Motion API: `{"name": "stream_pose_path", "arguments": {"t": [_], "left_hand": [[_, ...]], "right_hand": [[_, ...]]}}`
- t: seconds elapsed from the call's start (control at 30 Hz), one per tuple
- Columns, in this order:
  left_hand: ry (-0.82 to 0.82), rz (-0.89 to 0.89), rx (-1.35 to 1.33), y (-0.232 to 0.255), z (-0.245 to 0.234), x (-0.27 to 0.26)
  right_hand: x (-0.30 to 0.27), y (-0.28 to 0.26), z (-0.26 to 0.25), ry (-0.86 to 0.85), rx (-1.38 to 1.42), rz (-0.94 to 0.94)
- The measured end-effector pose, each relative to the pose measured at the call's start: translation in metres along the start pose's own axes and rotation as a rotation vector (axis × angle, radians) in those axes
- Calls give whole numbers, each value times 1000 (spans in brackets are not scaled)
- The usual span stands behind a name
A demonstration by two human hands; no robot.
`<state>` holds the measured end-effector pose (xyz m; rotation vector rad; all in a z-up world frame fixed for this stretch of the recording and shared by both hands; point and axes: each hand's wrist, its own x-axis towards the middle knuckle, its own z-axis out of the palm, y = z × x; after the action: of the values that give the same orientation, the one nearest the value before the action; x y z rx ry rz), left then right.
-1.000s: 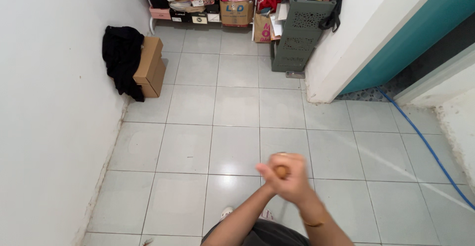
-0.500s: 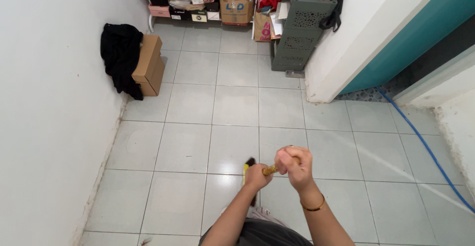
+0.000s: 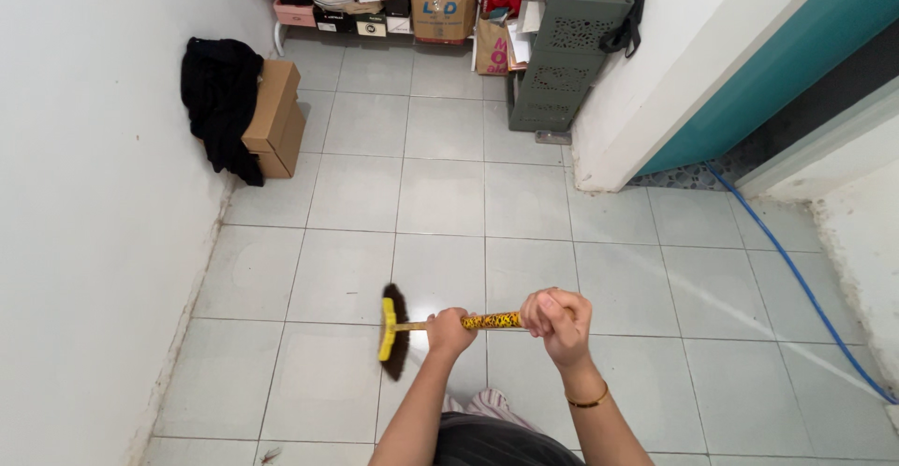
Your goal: The person sweeps the tiled floor of a hallway and a storage area using a broom, pushing debris along the edges of the walls and out from under a shelf unit.
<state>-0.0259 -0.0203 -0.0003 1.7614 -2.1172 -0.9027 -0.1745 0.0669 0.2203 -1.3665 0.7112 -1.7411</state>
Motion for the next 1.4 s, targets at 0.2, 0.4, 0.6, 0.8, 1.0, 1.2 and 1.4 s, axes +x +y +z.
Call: {"name": "stream_pose_path", "arguments": {"t": [0.2, 0.4, 0.6, 0.8, 1.0, 1.2, 1.4], "left_hand": [[164, 231, -64, 38, -4, -10], [87, 370, -279, 89, -9, -37], [-259, 522, -709, 74, 25, -45], [-357, 662, -1263, 45, 61, -26], [-216, 163, -86, 25, 5, -22], [-46, 273, -189, -2, -13, -14], [32, 254, -224, -17, -24, -11]], "right_hand": [[14, -56, -8, 126, -13, -30], [23, -110, 26, 57, -237, -69], [7, -77, 75, -158, -681, -43], [-2, -31, 83, -250, -567, 59], [11, -22, 69, -172, -435, 59], [25, -18, 77, -128, -284, 77], [30, -7, 78, -93, -199, -26]]}}
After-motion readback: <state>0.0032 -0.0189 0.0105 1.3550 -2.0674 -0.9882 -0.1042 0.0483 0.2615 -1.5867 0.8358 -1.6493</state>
